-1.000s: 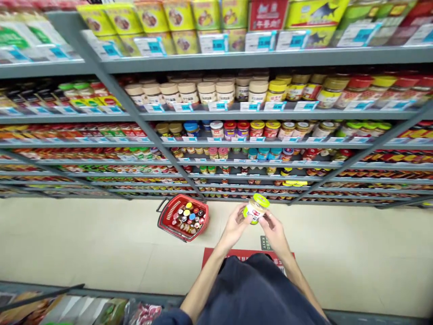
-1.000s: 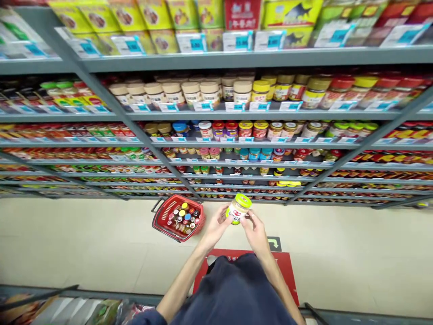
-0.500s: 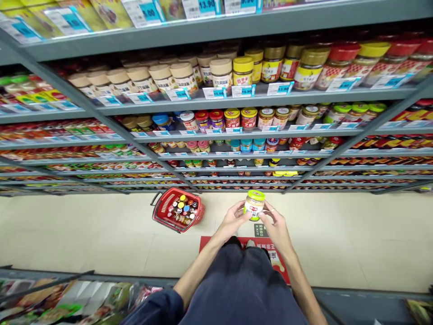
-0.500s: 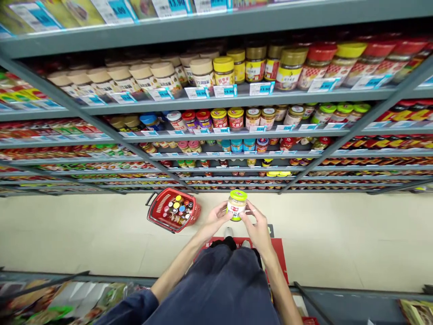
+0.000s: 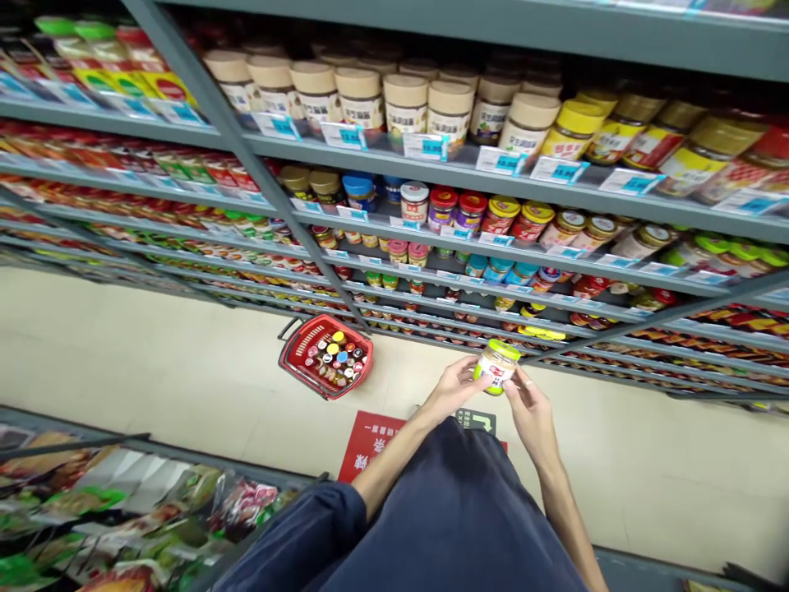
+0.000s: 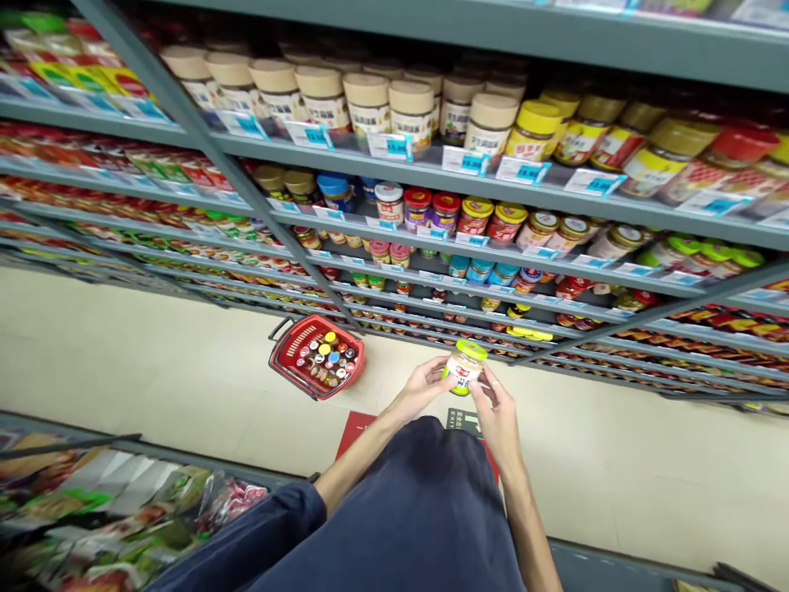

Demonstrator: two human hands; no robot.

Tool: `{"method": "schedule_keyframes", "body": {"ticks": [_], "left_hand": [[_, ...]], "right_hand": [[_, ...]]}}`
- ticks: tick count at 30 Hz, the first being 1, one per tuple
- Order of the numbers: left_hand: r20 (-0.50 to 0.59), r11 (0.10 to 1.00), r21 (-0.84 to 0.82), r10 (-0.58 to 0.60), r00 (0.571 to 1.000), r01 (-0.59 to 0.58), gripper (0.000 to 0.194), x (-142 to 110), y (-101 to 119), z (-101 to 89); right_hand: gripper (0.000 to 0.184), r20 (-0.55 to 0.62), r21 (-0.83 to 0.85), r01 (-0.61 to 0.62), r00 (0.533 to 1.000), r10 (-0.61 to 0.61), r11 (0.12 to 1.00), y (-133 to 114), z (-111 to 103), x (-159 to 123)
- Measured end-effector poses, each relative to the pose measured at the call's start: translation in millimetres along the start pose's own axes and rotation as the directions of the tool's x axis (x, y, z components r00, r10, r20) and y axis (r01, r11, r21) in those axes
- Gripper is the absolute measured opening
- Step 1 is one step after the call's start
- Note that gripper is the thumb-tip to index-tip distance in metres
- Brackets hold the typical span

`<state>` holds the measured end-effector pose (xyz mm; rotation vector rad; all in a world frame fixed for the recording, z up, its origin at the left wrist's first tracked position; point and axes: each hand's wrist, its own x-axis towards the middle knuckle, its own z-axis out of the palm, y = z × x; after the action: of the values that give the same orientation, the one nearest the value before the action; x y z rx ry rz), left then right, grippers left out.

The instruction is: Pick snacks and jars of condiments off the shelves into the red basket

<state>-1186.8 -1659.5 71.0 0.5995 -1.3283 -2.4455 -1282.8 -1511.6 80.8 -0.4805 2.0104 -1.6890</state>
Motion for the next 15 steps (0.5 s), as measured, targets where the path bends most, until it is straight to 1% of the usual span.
{"method": "schedule_keyframes", "body": {"ticks": [4,9,12,15], "left_hand": [[-0.019,1.0,-0.028,0.0,1.0,-0.001,0.071,-4,9,-25.3],[-0.044,0.998,-0.053,0.032,0.999,-0.035,0.063,-7,19,-53.5],[-0.056,0.998,-0.047,0.035,0.998,-0.037,0.061,-6,25,-60.2],[-0.027,0.999,-0.017,0.03,0.999,-0.03,0.057,-4,33,-58.2]], "right_hand": [[0.079,0.023,-0.036,-0.028,0.999,0.029,0.999,-4,28,2],[0.076,0.049,-0.076,-0.017,0.999,0.021,0.997,-13,61,4],[0.071,0.072,-0.071,0.009,0.997,-0.004,0.997,-20,72,6],[0.066,0.058,-0.059,0.036,0.998,-0.032,0.998,-24,72,6]]}}
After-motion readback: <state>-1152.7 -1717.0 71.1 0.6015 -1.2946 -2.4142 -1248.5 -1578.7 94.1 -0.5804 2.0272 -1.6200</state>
